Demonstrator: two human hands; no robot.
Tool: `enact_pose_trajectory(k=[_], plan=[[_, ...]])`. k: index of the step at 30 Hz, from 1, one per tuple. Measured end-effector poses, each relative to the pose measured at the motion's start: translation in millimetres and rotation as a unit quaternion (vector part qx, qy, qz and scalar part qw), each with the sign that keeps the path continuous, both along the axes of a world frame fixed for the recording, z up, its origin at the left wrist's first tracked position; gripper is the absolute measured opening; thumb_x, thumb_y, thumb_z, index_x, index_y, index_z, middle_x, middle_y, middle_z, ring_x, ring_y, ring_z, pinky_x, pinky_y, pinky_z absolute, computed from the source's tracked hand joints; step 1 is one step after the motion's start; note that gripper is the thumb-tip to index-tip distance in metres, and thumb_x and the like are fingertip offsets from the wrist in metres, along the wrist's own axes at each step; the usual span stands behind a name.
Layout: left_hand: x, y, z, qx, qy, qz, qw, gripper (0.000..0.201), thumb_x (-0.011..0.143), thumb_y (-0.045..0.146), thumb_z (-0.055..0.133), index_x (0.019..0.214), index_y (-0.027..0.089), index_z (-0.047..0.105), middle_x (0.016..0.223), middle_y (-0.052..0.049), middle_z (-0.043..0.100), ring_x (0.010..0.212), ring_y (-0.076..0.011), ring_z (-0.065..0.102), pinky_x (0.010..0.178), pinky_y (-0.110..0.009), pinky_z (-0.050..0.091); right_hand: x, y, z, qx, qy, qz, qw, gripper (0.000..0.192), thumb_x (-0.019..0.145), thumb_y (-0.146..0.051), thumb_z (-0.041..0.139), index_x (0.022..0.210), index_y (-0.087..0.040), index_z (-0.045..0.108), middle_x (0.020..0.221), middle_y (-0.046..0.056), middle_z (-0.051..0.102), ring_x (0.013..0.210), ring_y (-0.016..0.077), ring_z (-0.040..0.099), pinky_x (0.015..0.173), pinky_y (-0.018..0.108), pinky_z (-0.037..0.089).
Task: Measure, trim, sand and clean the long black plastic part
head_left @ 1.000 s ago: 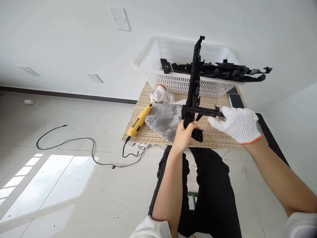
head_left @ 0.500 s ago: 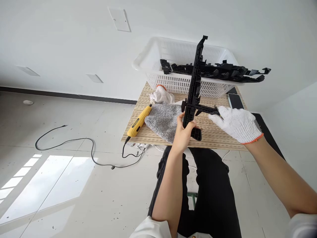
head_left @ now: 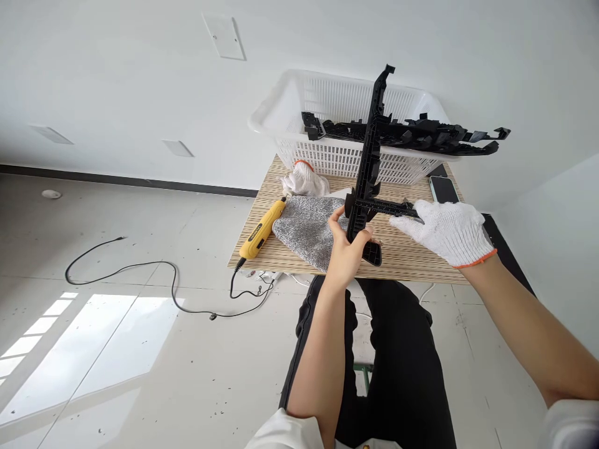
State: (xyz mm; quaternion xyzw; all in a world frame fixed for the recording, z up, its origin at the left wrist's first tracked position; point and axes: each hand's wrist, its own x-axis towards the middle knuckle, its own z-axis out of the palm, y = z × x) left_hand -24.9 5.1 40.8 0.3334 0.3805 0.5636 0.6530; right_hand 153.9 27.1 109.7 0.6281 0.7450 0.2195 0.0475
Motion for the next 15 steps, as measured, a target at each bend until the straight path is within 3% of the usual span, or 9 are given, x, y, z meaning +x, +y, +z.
enact_pose_trajectory(k=[4, 11, 15], plan=[[-1.0, 0.7, -1.9, 0.001, -0.007, -0.013, 1.000, 0.058, 0.082, 0.029, 0.063, 0.129, 0.031, 0.028, 0.077, 0.007, 0.058, 0.073, -0.0168, 0.069, 0.076, -0.036, 0.057, -1.1, 1.3, -4.6, 0.020, 0.016, -0.004, 1.000, 0.070, 0.087, -0.076, 0.030, 0.072, -0.016, 0.063, 0.046, 0.004, 0.043, 0.049, 0.0163, 0.042, 0.053, 0.028, 0.016], [-0.9, 2.1, -3.5, -0.006, -0.033, -0.008, 0.999, 0.056, 0.082, 0.028, 0.066, 0.124, 0.030, 0.030, 0.078, 0.006, 0.058, 0.075, -0.0180, 0.068, 0.064, -0.032, 0.057, -3.4, -0.5, -6.8, 0.033, 0.028, 0.019, 0.999, 0.050, 0.089, -0.056, 0.035, 0.068, -0.017, 0.059, 0.048, 0.004, 0.044, 0.047, 0.0137, 0.036, 0.052, 0.029, 0.016], [-3.2, 2.0, -6.1, 0.005, -0.018, -0.030, 0.999, 0.046, 0.080, 0.038, 0.074, 0.114, 0.024, 0.047, 0.085, 0.001, 0.061, 0.080, -0.0182, 0.067, 0.071, -0.034, 0.056, -2.6, -0.9, -5.0, 0.049, 0.013, 0.017, 0.999, 0.047, 0.088, -0.054, 0.034, 0.071, -0.018, 0.059, 0.048, 0.003, 0.044, 0.046, 0.0140, 0.036, 0.052, 0.028, 0.014]])
